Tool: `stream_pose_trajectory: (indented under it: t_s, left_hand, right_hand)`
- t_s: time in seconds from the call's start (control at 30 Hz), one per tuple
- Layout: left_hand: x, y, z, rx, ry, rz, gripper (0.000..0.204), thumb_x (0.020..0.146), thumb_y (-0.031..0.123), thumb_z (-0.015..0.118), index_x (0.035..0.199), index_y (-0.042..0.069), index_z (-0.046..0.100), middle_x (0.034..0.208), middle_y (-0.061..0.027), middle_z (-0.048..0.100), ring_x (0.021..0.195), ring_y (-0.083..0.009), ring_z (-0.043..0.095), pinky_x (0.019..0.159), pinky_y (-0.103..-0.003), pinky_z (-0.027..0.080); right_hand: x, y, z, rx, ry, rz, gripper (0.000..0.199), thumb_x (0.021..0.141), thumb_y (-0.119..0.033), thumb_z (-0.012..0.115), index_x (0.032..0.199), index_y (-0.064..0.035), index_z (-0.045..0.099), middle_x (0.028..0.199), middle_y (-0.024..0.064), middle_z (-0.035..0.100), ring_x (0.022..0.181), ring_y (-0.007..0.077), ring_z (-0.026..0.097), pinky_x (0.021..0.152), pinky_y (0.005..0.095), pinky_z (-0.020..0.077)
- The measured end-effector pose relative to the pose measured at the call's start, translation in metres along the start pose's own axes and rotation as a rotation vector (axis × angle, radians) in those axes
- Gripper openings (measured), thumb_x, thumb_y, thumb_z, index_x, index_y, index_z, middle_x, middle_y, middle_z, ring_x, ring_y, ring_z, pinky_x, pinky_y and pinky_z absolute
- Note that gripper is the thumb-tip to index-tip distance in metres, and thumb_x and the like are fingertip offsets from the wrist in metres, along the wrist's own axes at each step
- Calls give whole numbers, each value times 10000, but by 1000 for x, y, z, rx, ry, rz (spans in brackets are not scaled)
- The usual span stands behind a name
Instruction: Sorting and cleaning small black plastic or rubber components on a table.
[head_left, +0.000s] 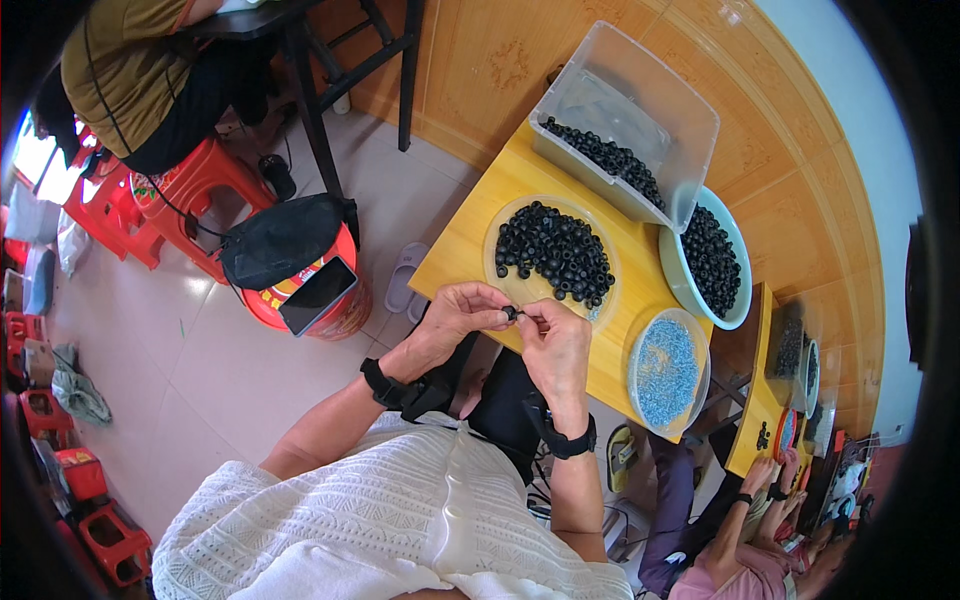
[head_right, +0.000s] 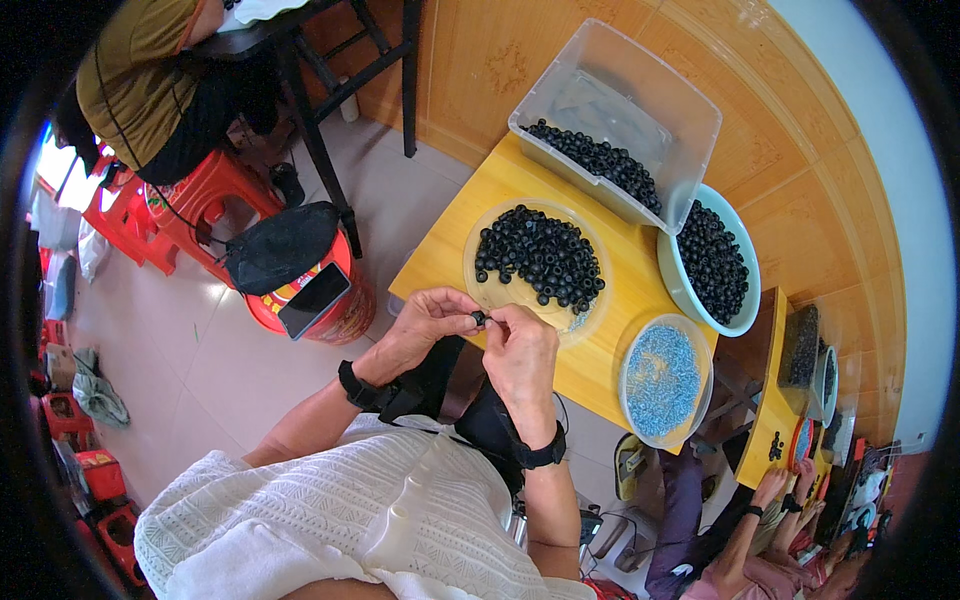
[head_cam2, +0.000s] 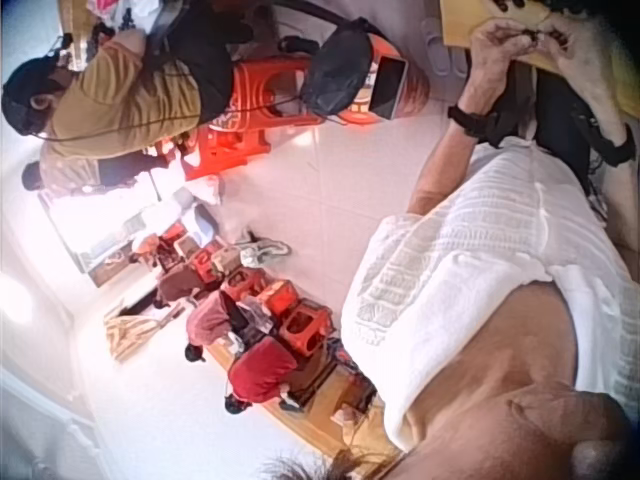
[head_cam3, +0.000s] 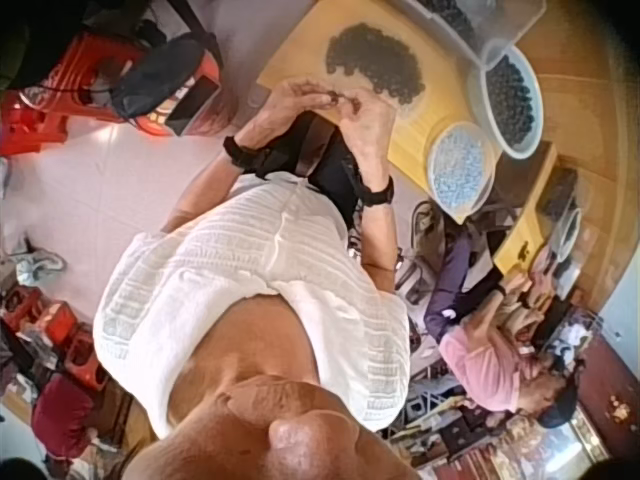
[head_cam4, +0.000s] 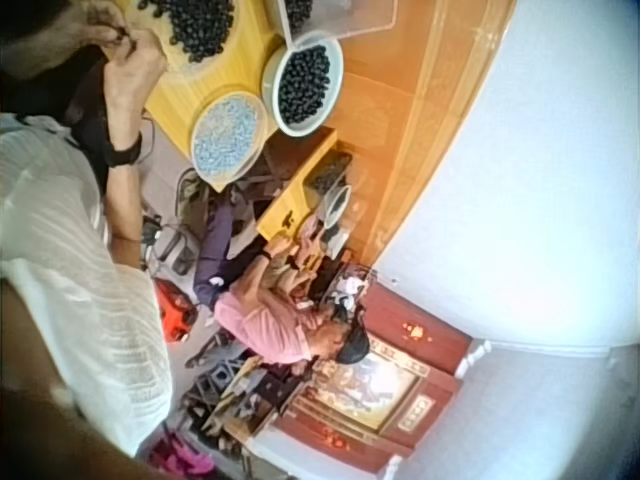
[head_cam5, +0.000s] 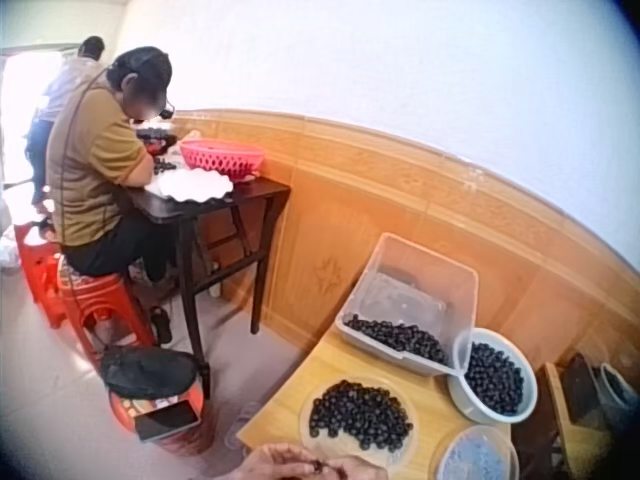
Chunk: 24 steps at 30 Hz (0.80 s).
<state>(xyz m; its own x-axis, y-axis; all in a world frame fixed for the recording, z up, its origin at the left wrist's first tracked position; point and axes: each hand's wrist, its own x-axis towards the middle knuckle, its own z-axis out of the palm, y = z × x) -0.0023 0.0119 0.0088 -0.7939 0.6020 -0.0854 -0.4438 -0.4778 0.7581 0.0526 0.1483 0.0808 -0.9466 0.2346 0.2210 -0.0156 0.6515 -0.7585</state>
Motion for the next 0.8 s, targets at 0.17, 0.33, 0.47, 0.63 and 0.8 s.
stream_pose_trajectory:
  t_s: [0.17,0.33,0.47,0.63,0.8]
  left_hand:
    - [-2,-1,0,95,-6,49,173,771,-15,655,937,7,612,904,-64,645,818,-128,620,770,-249,502]
    - [-4,-2,1,154,-38,50,177,769,-41,642,940,-4,614,902,-61,642,831,-114,613,764,-236,495]
    - [-1,-6,3,174,0,72,181,772,-35,643,947,-9,612,894,-60,640,819,-115,614,757,-235,496]
    - [-1,-12,4,146,67,131,191,773,-25,648,959,-9,605,912,-60,633,841,-111,601,787,-239,484]
    - [-4,-11,4,87,69,146,197,772,-20,653,961,-7,600,919,-57,629,852,-110,596,790,-243,481]
  right_hand:
    - [-1,-5,-2,-48,-77,68,69,710,24,562,758,31,611,719,204,605,654,348,609,592,379,473]
    - [-2,-12,-3,-194,-125,62,37,710,18,564,733,27,590,727,213,602,680,386,594,608,420,468]
    - [-5,-7,5,-209,-46,49,38,716,14,577,748,29,564,694,226,586,676,399,584,602,446,457]
    - [-5,-1,17,-180,63,41,48,724,15,582,754,28,546,674,229,577,659,402,579,584,452,447]
    - [-2,1,16,-33,14,87,44,724,31,583,739,26,542,658,223,573,635,390,585,566,420,454]
